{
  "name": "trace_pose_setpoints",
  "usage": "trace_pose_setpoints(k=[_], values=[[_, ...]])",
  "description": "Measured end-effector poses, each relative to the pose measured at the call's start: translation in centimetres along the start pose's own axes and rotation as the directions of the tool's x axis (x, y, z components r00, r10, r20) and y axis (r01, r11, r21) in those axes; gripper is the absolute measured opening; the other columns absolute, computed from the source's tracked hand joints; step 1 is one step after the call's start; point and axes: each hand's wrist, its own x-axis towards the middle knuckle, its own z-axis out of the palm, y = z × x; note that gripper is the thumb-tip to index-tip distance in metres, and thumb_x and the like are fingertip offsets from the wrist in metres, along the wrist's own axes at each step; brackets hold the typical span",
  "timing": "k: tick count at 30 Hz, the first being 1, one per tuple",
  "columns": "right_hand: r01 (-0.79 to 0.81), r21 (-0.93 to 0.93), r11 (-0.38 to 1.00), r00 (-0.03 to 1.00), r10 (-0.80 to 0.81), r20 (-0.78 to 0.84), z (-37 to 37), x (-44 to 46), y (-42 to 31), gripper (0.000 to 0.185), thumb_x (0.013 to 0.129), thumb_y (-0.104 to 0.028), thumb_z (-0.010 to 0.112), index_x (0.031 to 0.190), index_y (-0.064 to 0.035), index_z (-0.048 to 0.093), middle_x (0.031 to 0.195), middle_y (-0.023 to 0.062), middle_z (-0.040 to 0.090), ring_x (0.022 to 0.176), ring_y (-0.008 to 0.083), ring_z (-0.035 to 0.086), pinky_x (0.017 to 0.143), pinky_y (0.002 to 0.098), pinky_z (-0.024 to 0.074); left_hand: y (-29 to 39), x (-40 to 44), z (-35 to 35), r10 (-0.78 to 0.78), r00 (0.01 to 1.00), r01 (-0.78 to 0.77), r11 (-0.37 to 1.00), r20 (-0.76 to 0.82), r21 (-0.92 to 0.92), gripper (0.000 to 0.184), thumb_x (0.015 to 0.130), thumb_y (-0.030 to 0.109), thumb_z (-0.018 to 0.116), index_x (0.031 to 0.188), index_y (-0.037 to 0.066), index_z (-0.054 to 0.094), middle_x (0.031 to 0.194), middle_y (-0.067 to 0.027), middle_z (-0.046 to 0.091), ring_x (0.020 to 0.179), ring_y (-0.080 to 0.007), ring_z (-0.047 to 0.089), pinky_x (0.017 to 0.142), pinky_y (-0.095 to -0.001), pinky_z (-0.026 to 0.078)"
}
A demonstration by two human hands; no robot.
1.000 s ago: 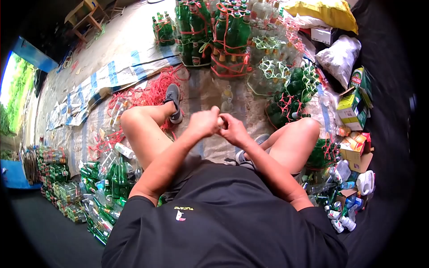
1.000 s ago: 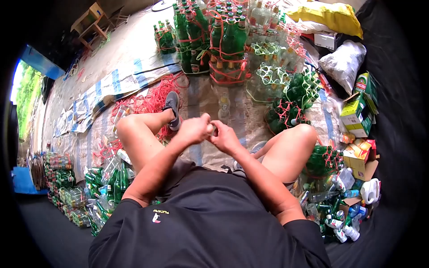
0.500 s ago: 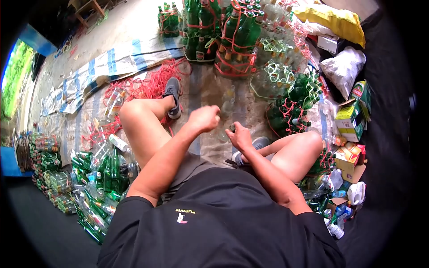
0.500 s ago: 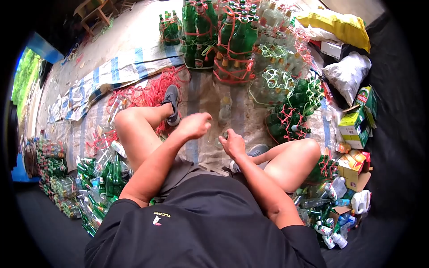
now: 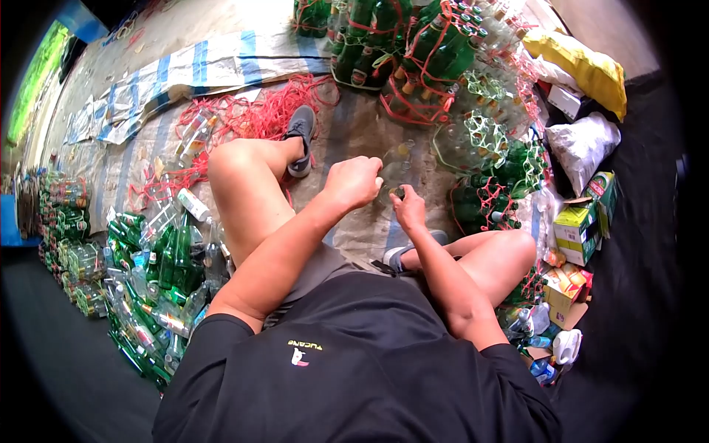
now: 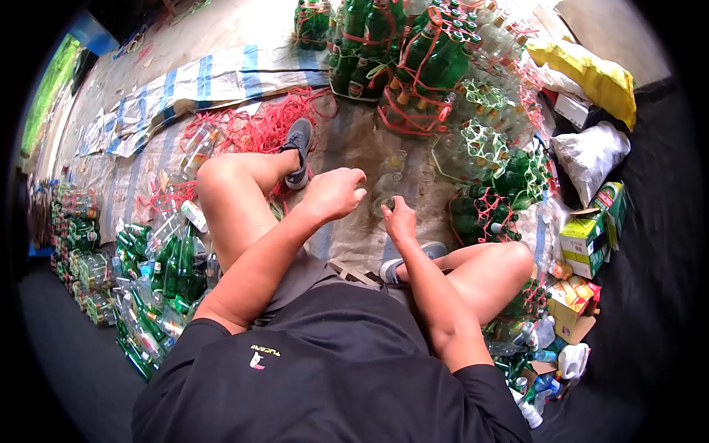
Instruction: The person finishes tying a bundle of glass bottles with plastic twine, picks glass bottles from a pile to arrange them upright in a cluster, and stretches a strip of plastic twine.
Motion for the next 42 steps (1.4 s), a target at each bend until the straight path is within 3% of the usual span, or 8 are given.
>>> trace_pose_setpoints(k=[10,12,18,21,27,29,33,42], values=[[-0.202,0.188,0.961,0.973,0.175,0.149,0.2,0.8,0.7,0.035,0.085,-0.02,0.076,0.115,-0.0057,0.065,0.089,0.0215,0.072,0.086,0.0401,0.071,0.077,0.0455,0.0549,0.2,0.1,-0.3,0.026,1.0,-0.026,1.0,-0.013,-0.006,0.035,0.09,0.03,0.064,0.118,0.009,0.067,0.113,-0.0164,0.07,0.109,-0.0333,0.066,0.093,-0.0468,0.052],[-0.217,0.279,0.936,0.975,0.191,0.115,-0.1,0.5,0.6,0.034,0.087,-0.015,0.076,0.118,-0.0049,0.065,0.076,0.0132,0.07,0.063,0.0166,0.067,0.06,0.0339,0.0533,0.4,0.0,-0.3,0.027,1.0,-0.027,1.0,-0.003,-0.007,0.035,0.09,0.03,0.064,0.118,0.009,0.067,0.113,-0.0164,0.07,0.108,-0.0334,0.066,0.092,-0.0472,0.053],[-0.219,0.151,0.964,0.968,0.195,0.155,0.1,1.2,2.5,0.038,0.088,-0.016,0.072,0.123,-0.0051,0.063,0.08,0.0121,0.071,0.06,0.0174,0.068,0.059,0.0346,0.0561,-0.1,-1.9,-3.2,0.156,0.968,-0.175,0.981,-0.197,-0.081,0.031,0.088,0.028,0.068,0.111,0.008,0.067,0.105,-0.0165,0.07,0.101,-0.0345,0.067,0.086,-0.0467,0.055],[-0.389,0.286,0.876,0.911,0.32,0.26,-0.7,1.2,1.4,0.043,0.09,-0.016,0.073,0.129,-0.0047,0.057,0.079,0.0107,0.069,0.059,0.0152,0.066,0.05,0.0303,0.0533,-3.0,-5.0,-10.2,0.228,0.789,-0.402,0.894,-0.571,-0.199,0.029,0.091,0.018,0.069,0.116,0.005,0.065,0.101,-0.0125,0.07,0.09,-0.0269,0.07,0.078,-0.0384,0.056],[-0.45,0.284,0.847,0.875,0.353,0.332,-1.3,1.1,1.0,0.05,0.088,-0.012,0.075,0.133,-0.0022,0.054,0.085,0.013,0.071,0.061,0.0164,0.068,0.052,0.0306,0.0552,-21.2,-15.0,-12.4,-0.393,0.297,0.015,0.913,-0.87,-0.408,0.02,0.091,0.015,0.064,0.107,0.004,0.069,0.092,-0.0156,0.073,0.086,-0.0301,0.072,0.079,-0.039,0.055],[-0.486,0.325,0.811,0.854,0.363,0.373,-1.3,0.7,1.0,0.055,0.086,-0.007,0.074,0.136,-0.0026,0.051,0.082,0.0122,0.07,0.059,0.0171,0.067,0.051,0.03,0.0547,-29.5,-18.9,-7.9,-0.549,0.399,0.357,0.831,-0.734,-0.428,0.021,0.097,0.015,0.061,0.111,0.002,0.069,0.087,-0.0087,0.071,0.082,-0.0131,0.068,0.071,-0.0324,0.058],[-0.545,0.142,0.826,0.758,0.413,0.504,-1.8,0.4,2.4,0.057,0.083,0.0,0.068,0.137,-0.0028,0.049,0.081,0.0121,0.067,0.06,0.0177,0.065,0.05,0.03,0.0536,-39.2,-25.0,8.6,-0.875,0.382,0.712,0.483,-0.296,-0.51,0.016,0.086,0.012,0.06,0.096,0.006,0.071,0.079,-0.0093,0.072,0.062,-0.02,0.068,0.062,-0.0362,0.054],[-0.694,0.017,0.72,0.575,0.541,0.614,-3.8,-0.9,2.4,0.048,0.088,-0.004,0.067,0.133,0.0051,0.053,0.082,0.0125,0.068,0.066,0.02,0.067,0.056,0.0329,0.0579,-32.6,-24.5,29.0,-0.927,0.261,0.641,-0.043,0.27,-0.767,0.037,0.093,0.005,0.05,0.128,0.005,0.063,0.099,-0.0172,0.073,0.065,-0.0258,0.074,0.051,-0.0393,0.055]])
